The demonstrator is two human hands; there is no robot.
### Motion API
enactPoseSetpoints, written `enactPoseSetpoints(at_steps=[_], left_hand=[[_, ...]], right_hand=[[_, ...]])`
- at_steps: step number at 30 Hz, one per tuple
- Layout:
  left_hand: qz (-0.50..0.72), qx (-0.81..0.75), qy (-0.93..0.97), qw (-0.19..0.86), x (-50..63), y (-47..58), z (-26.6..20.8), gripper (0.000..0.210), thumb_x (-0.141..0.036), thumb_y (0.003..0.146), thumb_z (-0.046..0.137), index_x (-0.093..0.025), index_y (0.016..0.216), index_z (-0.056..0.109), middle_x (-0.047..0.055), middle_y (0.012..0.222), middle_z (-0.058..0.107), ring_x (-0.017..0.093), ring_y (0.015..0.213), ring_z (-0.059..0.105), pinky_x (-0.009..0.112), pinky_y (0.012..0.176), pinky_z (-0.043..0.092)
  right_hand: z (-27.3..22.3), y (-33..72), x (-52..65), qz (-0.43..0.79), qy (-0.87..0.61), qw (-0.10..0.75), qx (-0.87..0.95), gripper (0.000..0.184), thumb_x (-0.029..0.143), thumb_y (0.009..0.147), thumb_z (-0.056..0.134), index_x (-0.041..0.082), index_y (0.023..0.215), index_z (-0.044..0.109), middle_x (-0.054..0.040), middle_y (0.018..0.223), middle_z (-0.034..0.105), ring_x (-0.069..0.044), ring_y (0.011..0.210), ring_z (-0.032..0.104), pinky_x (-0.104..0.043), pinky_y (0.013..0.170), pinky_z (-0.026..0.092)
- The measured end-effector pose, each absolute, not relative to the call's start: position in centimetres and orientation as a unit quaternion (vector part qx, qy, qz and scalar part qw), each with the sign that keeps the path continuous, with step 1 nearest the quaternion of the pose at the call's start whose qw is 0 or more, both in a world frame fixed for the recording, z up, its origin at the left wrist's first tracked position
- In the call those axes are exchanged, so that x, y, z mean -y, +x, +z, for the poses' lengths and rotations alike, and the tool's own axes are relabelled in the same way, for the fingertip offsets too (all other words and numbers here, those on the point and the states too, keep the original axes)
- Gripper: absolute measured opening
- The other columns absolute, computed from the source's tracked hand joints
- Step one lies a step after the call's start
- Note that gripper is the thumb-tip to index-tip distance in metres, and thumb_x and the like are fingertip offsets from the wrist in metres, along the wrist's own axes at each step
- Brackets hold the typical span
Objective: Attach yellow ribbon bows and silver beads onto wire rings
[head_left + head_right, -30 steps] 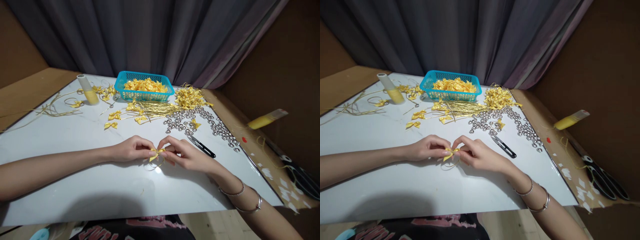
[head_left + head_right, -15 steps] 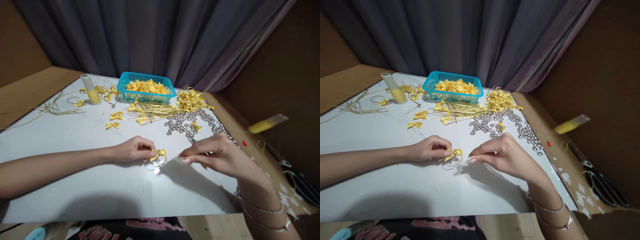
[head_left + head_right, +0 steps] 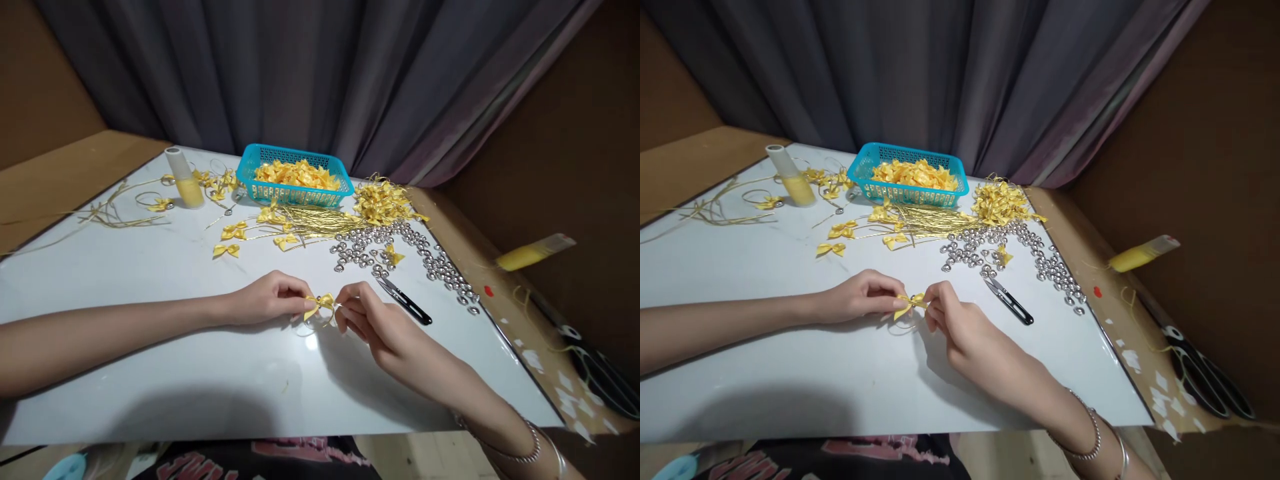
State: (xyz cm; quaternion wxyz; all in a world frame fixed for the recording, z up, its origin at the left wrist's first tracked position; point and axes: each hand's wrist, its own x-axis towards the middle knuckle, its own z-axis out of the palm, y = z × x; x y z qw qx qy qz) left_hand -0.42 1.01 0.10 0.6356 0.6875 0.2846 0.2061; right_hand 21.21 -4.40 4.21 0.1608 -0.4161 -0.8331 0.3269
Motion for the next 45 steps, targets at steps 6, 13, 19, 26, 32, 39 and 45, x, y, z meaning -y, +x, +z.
enactPoseSetpoints(at_steps=[6, 13, 19, 26, 32, 39, 45], left_hand=[[0.236, -0.317, 0.649, 0.650, -0.4, -0.2, 0.3, 0.024, -0.030, 0.083, 0.059, -0.010, 0.070, 0.064, -0.002, 0.057, 0.052, 0.007, 0.051, 0.039, 0.021, 0.048, 0.028], [0.237, -0.325, 0.625, 0.668, -0.5, -0.2, 0.2, 0.026, -0.034, 0.082, 0.061, -0.010, 0.071, 0.064, -0.002, 0.056, 0.052, 0.006, 0.048, 0.034, 0.022, 0.045, 0.024], [0.253, -0.327, 0.594, 0.690, -0.5, -0.1, 0.0, 0.027, -0.033, 0.080, 0.063, -0.009, 0.068, 0.065, 0.000, 0.058, 0.052, 0.005, 0.048, 0.032, 0.023, 0.044, 0.020], [0.261, -0.327, 0.552, 0.721, -0.7, -0.1, -0.4, 0.025, -0.032, 0.078, 0.066, -0.009, 0.069, 0.066, -0.001, 0.055, 0.048, 0.004, 0.045, 0.028, 0.023, 0.043, 0.016], [0.256, -0.339, 0.532, 0.732, -0.7, -0.1, -0.4, 0.032, -0.033, 0.078, 0.066, -0.010, 0.057, 0.059, -0.002, 0.053, 0.044, 0.004, 0.044, 0.024, 0.024, 0.042, 0.013], [0.252, -0.336, 0.505, 0.754, -0.7, -0.1, -0.1, 0.032, -0.034, 0.078, 0.067, -0.011, 0.057, 0.060, -0.006, 0.045, 0.031, 0.004, 0.042, 0.020, 0.023, 0.042, 0.012], [0.259, -0.358, 0.453, 0.774, -0.5, 0.1, 0.1, 0.031, -0.034, 0.077, 0.066, -0.011, 0.058, 0.060, -0.005, 0.048, 0.037, 0.003, 0.041, 0.020, 0.022, 0.041, 0.009]], right_hand=[[4.4, 20.9, 4.1, 0.255, -0.443, 0.154, 0.845, 0.021, 0.018, 0.090, 0.042, 0.015, 0.080, 0.061, -0.0008, 0.059, 0.060, -0.010, 0.049, 0.048, -0.022, 0.052, 0.035], [4.9, 21.0, 3.0, 0.238, -0.436, 0.156, 0.853, 0.025, 0.009, 0.086, 0.038, 0.013, 0.085, 0.063, -0.0015, 0.065, 0.062, -0.009, 0.052, 0.050, -0.020, 0.053, 0.035], [5.0, 20.7, 3.7, 0.257, -0.453, 0.124, 0.845, 0.021, 0.016, 0.087, 0.038, 0.015, 0.077, 0.056, 0.0010, 0.058, 0.055, -0.008, 0.046, 0.042, -0.022, 0.047, 0.029], [4.3, 20.1, 3.9, 0.273, -0.460, 0.127, 0.835, 0.016, 0.020, 0.088, 0.039, 0.016, 0.079, 0.051, 0.0049, 0.052, 0.044, -0.007, 0.041, 0.034, -0.021, 0.043, 0.025], [4.1, 20.1, 3.9, 0.280, -0.454, 0.123, 0.837, 0.014, 0.019, 0.086, 0.037, 0.016, 0.081, 0.050, 0.0045, 0.052, 0.044, -0.008, 0.041, 0.034, -0.022, 0.044, 0.024], [3.9, 19.9, 4.1, 0.260, -0.451, 0.125, 0.844, 0.020, 0.023, 0.089, 0.032, 0.016, 0.083, 0.049, 0.0023, 0.054, 0.047, -0.010, 0.043, 0.038, -0.024, 0.045, 0.026], [3.0, 19.7, 4.2, 0.220, -0.435, 0.152, 0.860, 0.017, 0.019, 0.090, 0.030, 0.017, 0.083, 0.045, 0.0008, 0.058, 0.050, -0.010, 0.045, 0.039, -0.024, 0.046, 0.029]])
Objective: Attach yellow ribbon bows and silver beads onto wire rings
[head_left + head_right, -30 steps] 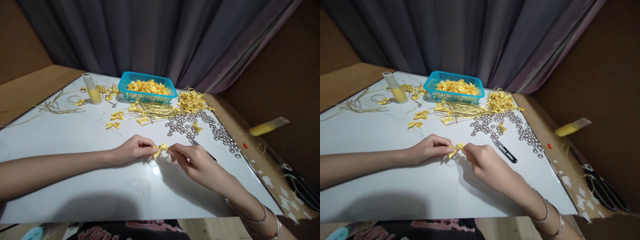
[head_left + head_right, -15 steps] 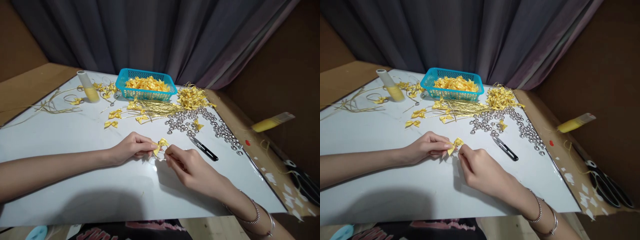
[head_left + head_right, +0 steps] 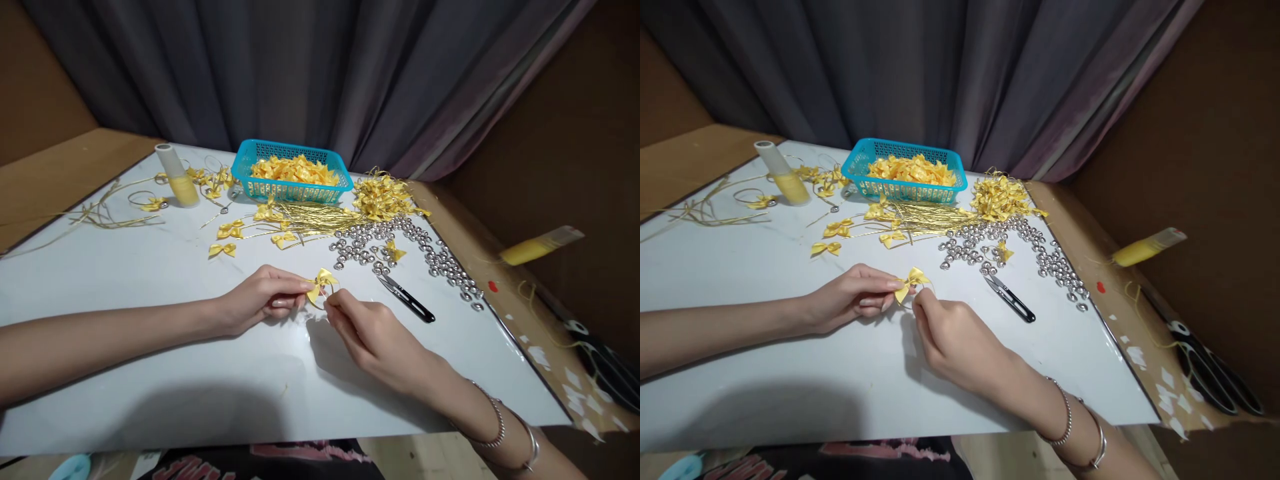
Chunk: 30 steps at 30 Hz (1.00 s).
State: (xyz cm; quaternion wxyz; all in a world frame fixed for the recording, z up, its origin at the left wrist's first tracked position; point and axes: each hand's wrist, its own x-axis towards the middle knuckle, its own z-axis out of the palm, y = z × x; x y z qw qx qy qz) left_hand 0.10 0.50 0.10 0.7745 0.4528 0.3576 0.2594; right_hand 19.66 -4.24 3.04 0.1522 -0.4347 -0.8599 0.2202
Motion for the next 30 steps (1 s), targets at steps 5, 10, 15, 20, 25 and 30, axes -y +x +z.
enactPoseSetpoints(at_steps=[5, 10, 15, 20, 25, 30], left_hand=[[0.276, -0.355, 0.451, 0.771, -0.4, 0.1, 0.2, 0.029, -0.033, 0.076, 0.067, -0.010, 0.059, 0.061, -0.004, 0.049, 0.040, 0.002, 0.041, 0.021, 0.021, 0.040, 0.009], [0.284, -0.355, 0.467, 0.759, -0.3, 0.1, 0.4, 0.034, -0.033, 0.077, 0.066, -0.010, 0.054, 0.058, -0.004, 0.047, 0.040, 0.003, 0.040, 0.021, 0.021, 0.040, 0.010], [0.295, -0.339, 0.499, 0.741, -0.3, -0.1, 0.7, 0.030, -0.032, 0.078, 0.066, -0.011, 0.058, 0.059, -0.003, 0.050, 0.045, 0.003, 0.042, 0.024, 0.021, 0.041, 0.013], [0.293, -0.343, 0.564, 0.692, -0.3, -0.3, 0.9, 0.030, -0.032, 0.080, 0.064, -0.011, 0.059, 0.060, -0.002, 0.051, 0.047, 0.005, 0.045, 0.027, 0.023, 0.044, 0.016], [0.292, -0.340, 0.537, 0.715, -0.4, -0.3, 1.0, 0.024, -0.031, 0.079, 0.063, -0.012, 0.065, 0.062, -0.002, 0.054, 0.051, 0.004, 0.042, 0.024, 0.022, 0.042, 0.015], [0.277, -0.349, 0.634, 0.633, -0.7, -0.4, 1.8, 0.025, -0.029, 0.081, 0.061, -0.012, 0.063, 0.061, -0.001, 0.054, 0.052, 0.007, 0.050, 0.038, 0.021, 0.046, 0.025]], right_hand=[[2.1, 19.7, 4.2, 0.146, -0.409, 0.155, 0.888, 0.016, 0.013, 0.087, 0.030, 0.016, 0.084, 0.045, -0.0002, 0.059, 0.049, -0.011, 0.046, 0.036, -0.025, 0.045, 0.030], [1.6, 19.8, 4.0, 0.092, -0.395, 0.154, 0.901, 0.020, 0.007, 0.082, 0.029, 0.014, 0.085, 0.047, -0.0035, 0.060, 0.053, -0.013, 0.047, 0.037, -0.026, 0.045, 0.030], [1.3, 19.7, 3.9, 0.058, -0.380, 0.163, 0.909, 0.024, 0.004, 0.081, 0.027, 0.012, 0.087, 0.049, -0.0056, 0.059, 0.055, -0.014, 0.049, 0.040, -0.026, 0.045, 0.031], [1.3, 19.6, 4.0, 0.046, -0.372, 0.166, 0.912, 0.023, 0.004, 0.081, 0.027, 0.014, 0.085, 0.047, -0.0043, 0.058, 0.053, -0.014, 0.048, 0.037, -0.026, 0.044, 0.029], [1.1, 19.4, 4.1, 0.033, -0.367, 0.182, 0.912, 0.021, 0.004, 0.083, 0.027, 0.016, 0.081, 0.044, -0.0018, 0.056, 0.050, -0.013, 0.046, 0.034, -0.025, 0.043, 0.027], [1.1, 19.3, 4.2, -0.005, -0.360, 0.183, 0.915, 0.023, 0.002, 0.083, 0.027, 0.016, 0.080, 0.045, -0.0034, 0.057, 0.051, -0.014, 0.048, 0.036, -0.026, 0.043, 0.028]])
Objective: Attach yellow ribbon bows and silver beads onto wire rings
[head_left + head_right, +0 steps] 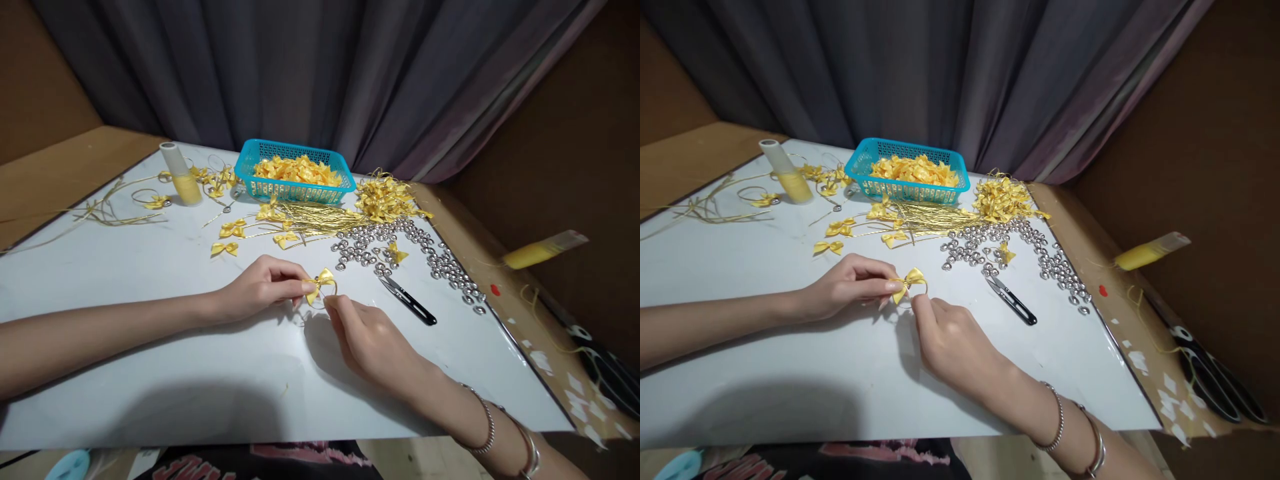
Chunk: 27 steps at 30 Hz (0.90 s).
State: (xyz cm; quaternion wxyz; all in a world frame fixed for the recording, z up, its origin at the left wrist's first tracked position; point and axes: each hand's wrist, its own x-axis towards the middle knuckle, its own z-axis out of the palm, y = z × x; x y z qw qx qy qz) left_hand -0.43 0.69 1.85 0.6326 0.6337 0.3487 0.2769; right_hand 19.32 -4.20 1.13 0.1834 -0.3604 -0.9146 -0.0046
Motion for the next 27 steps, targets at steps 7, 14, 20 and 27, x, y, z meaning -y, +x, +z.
enactPoseSetpoints(at_steps=[7, 14, 20, 27], left_hand=[[0.264, -0.345, 0.615, 0.658, -0.7, -0.3, 2.2, 0.023, -0.029, 0.080, 0.061, -0.012, 0.064, 0.061, -0.003, 0.053, 0.049, 0.007, 0.047, 0.033, 0.022, 0.045, 0.024], [0.269, -0.325, 0.602, 0.678, -0.1, -0.3, 1.9, 0.022, -0.028, 0.080, 0.061, -0.011, 0.067, 0.062, -0.003, 0.054, 0.048, 0.007, 0.049, 0.034, 0.022, 0.046, 0.022], [0.275, -0.319, 0.520, 0.743, 0.1, 0.1, 1.8, 0.020, -0.028, 0.078, 0.064, -0.011, 0.067, 0.063, -0.003, 0.052, 0.048, 0.004, 0.044, 0.030, 0.021, 0.042, 0.015], [0.273, -0.316, 0.456, 0.786, 0.4, 0.3, 1.7, 0.019, -0.026, 0.074, 0.067, -0.010, 0.066, 0.063, -0.004, 0.050, 0.047, 0.002, 0.040, 0.024, 0.020, 0.038, 0.008]], right_hand=[[1.3, 19.2, 4.3, 0.029, -0.358, 0.178, 0.916, 0.022, 0.007, 0.086, 0.029, 0.019, 0.075, 0.043, -0.0015, 0.055, 0.049, -0.013, 0.046, 0.035, -0.028, 0.044, 0.025], [2.2, 18.9, 4.5, 0.241, -0.418, 0.201, 0.853, 0.014, 0.019, 0.091, 0.030, 0.018, 0.083, 0.042, 0.0040, 0.054, 0.046, -0.009, 0.041, 0.038, -0.023, 0.043, 0.029], [2.3, 18.7, 4.7, 0.275, -0.429, 0.222, 0.831, 0.015, 0.022, 0.092, 0.028, 0.020, 0.081, 0.039, 0.0041, 0.056, 0.046, -0.008, 0.041, 0.038, -0.022, 0.043, 0.031], [1.5, 18.5, 4.8, 0.182, -0.412, 0.258, 0.855, 0.014, 0.013, 0.089, 0.030, 0.021, 0.079, 0.035, 0.0043, 0.053, 0.045, -0.009, 0.041, 0.035, -0.022, 0.042, 0.028]])
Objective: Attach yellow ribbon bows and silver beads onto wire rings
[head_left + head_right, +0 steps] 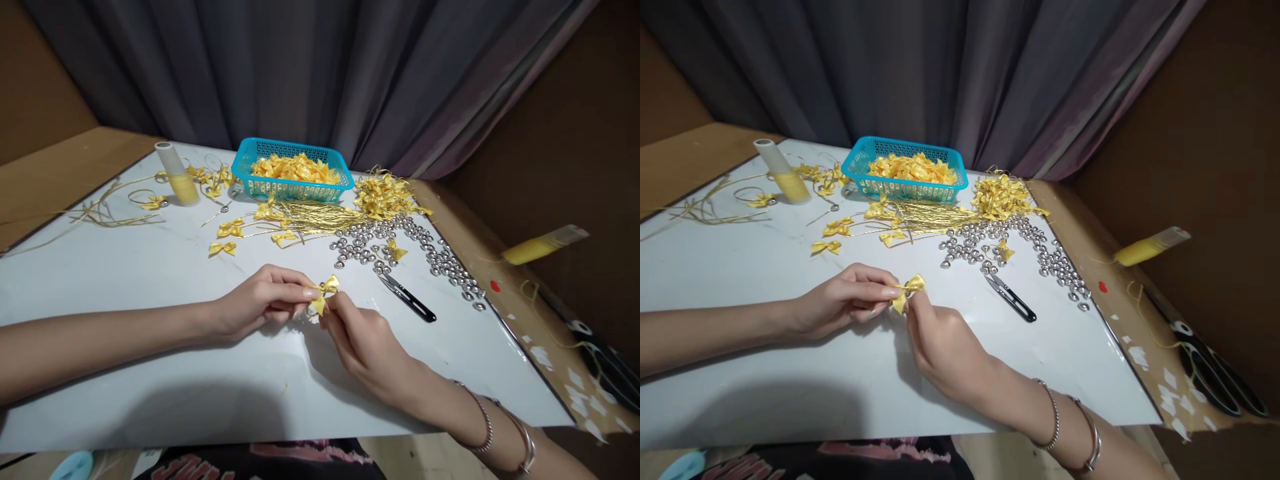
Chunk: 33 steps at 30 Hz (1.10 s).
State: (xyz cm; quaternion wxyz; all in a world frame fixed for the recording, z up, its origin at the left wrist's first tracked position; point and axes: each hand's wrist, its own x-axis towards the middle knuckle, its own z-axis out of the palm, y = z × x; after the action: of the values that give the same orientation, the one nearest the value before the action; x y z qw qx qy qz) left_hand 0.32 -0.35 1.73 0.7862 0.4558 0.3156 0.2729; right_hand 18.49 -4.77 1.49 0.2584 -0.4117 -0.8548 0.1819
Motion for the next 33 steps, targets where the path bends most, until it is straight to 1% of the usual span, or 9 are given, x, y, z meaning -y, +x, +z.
enactPoseSetpoints(at_steps=[3, 5, 11, 15, 20, 24, 33], left_hand=[[0.271, -0.318, 0.428, 0.801, 0.47, 0.40, 1.81, 0.017, -0.025, 0.073, 0.068, -0.010, 0.066, 0.064, -0.003, 0.049, 0.047, 0.003, 0.040, 0.026, 0.020, 0.037, 0.007], [0.269, -0.317, 0.418, 0.808, 0.54, 0.44, 1.84, 0.017, -0.024, 0.073, 0.067, -0.010, 0.064, 0.064, -0.004, 0.048, 0.046, 0.003, 0.040, 0.027, 0.019, 0.037, 0.008], [0.251, -0.308, 0.428, 0.811, 0.66, 0.42, 1.79, 0.020, -0.025, 0.075, 0.066, -0.010, 0.062, 0.060, -0.004, 0.050, 0.047, 0.003, 0.040, 0.030, 0.019, 0.038, 0.009], [0.258, -0.304, 0.487, 0.777, 0.60, 0.23, 2.05, 0.020, -0.026, 0.078, 0.064, -0.011, 0.065, 0.061, -0.004, 0.050, 0.046, 0.004, 0.042, 0.031, 0.019, 0.040, 0.015], [0.270, -0.296, 0.581, 0.708, 0.82, -0.02, 2.51, 0.021, -0.026, 0.083, 0.060, -0.012, 0.068, 0.060, -0.005, 0.051, 0.044, 0.006, 0.048, 0.033, 0.021, 0.045, 0.022], [0.280, -0.294, 0.612, 0.679, 1.03, -0.07, 2.60, 0.021, -0.026, 0.085, 0.058, -0.012, 0.070, 0.060, -0.005, 0.055, 0.044, 0.006, 0.050, 0.034, 0.021, 0.046, 0.023], [0.303, -0.286, 0.627, 0.657, 0.99, -0.19, 2.28, 0.016, -0.023, 0.084, 0.057, -0.012, 0.075, 0.063, -0.005, 0.058, 0.046, 0.006, 0.051, 0.036, 0.020, 0.046, 0.025]], right_hand=[[0.78, 18.49, 4.57, 0.105, -0.382, 0.279, 0.875, 0.016, 0.008, 0.086, 0.029, 0.022, 0.079, 0.034, 0.0055, 0.051, 0.042, -0.010, 0.041, 0.028, -0.023, 0.040, 0.023], [0.51, 18.49, 4.44, 0.073, -0.366, 0.285, 0.883, 0.017, 0.006, 0.085, 0.029, 0.021, 0.081, 0.034, 0.0053, 0.052, 0.042, -0.010, 0.042, 0.028, -0.023, 0.040, 0.023], [0.77, 18.53, 4.42, 0.036, -0.354, 0.287, 0.889, 0.021, 0.002, 0.084, 0.029, 0.022, 0.078, 0.033, 0.0047, 0.054, 0.040, -0.010, 0.045, 0.026, -0.023, 0.042, 0.022], [0.89, 18.67, 4.33, 0.046, -0.357, 0.288, 0.887, 0.020, 0.002, 0.085, 0.029, 0.022, 0.079, 0.033, 0.0053, 0.056, 0.038, -0.010, 0.047, 0.025, -0.022, 0.042, 0.023], [0.82, 18.98, 4.10, 0.094, -0.344, 0.300, 0.885, 0.020, 0.003, 0.083, 0.032, 0.022, 0.078, 0.029, 0.0067, 0.058, 0.033, -0.009, 0.047, 0.025, -0.021, 0.043, 0.023], [0.94, 19.15, 4.16, 0.118, -0.339, 0.297, 0.885, 0.022, 0.002, 0.082, 0.033, 0.023, 0.078, 0.028, 0.0070, 0.059, 0.031, -0.008, 0.047, 0.025, -0.020, 0.043, 0.023], [0.88, 19.46, 4.04, 0.127, -0.332, 0.279, 0.892, 0.021, 0.002, 0.081, 0.034, 0.022, 0.079, 0.029, 0.0060, 0.061, 0.031, -0.009, 0.048, 0.026, -0.022, 0.045, 0.025]])
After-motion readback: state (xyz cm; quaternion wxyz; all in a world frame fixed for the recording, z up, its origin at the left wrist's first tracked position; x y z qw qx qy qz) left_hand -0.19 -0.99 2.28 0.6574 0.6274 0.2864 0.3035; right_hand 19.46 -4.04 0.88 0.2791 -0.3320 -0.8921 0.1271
